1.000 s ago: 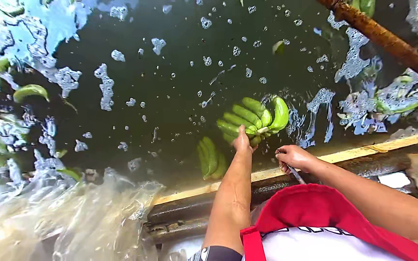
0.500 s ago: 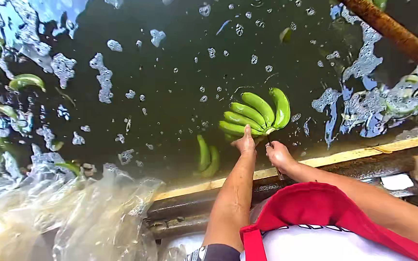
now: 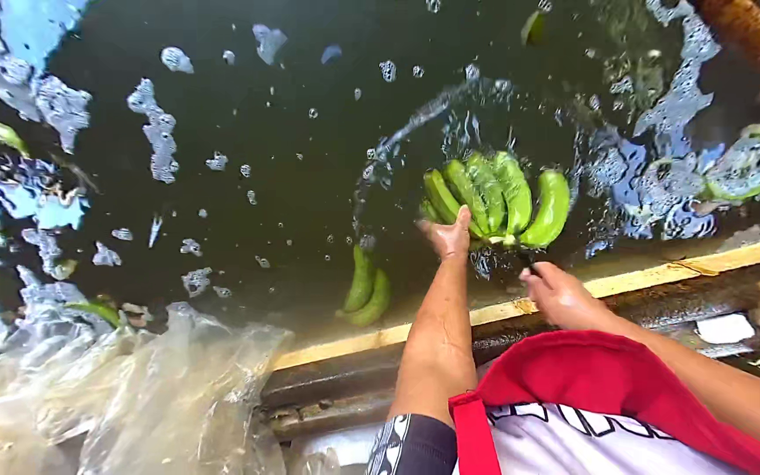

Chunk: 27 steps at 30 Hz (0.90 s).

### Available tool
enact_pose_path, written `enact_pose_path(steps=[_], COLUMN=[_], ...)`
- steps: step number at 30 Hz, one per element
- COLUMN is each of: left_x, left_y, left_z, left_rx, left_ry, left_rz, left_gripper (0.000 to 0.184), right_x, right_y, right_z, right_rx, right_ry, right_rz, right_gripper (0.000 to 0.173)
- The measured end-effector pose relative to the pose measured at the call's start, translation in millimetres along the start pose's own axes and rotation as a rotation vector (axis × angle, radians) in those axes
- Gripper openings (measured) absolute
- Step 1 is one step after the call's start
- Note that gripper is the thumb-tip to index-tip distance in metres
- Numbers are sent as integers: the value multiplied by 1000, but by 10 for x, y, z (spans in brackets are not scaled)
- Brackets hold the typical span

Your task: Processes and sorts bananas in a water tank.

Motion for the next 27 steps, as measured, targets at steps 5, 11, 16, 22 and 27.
enact_pose_path(steps=[5, 11, 16, 22, 27], left_x=[157, 393, 408, 198, 161], left_y=[151, -257, -458, -463, -516], left_z=[5, 191, 360, 276, 19], left_rx=[53, 204, 319, 348, 139], left_ry=[32, -279, -470, -519, -719], left_rz=[260, -255, -434, -611, -814], left_gripper=[108, 55, 39, 57, 102], right_x=[863, 744, 591, 505, 369], right_y=[474, 766, 422, -329, -470], right_z=[265, 992, 1273, 1119, 587], right_rx=[8, -14, 89, 136, 398], right_ry=[455, 439, 219, 75, 127], right_rz=[144, 797, 887, 547, 390], right_gripper=[42, 48, 17, 33, 38])
Point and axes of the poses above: each hand's wrist, its own z-axis towards the middle knuckle, its own x-axis out of the back of the hand, y = z × x, the point moved 2 cm from there along z, towards the middle knuckle, and after that the axes turned 14 degrees about -y, right-handed, at the moved point
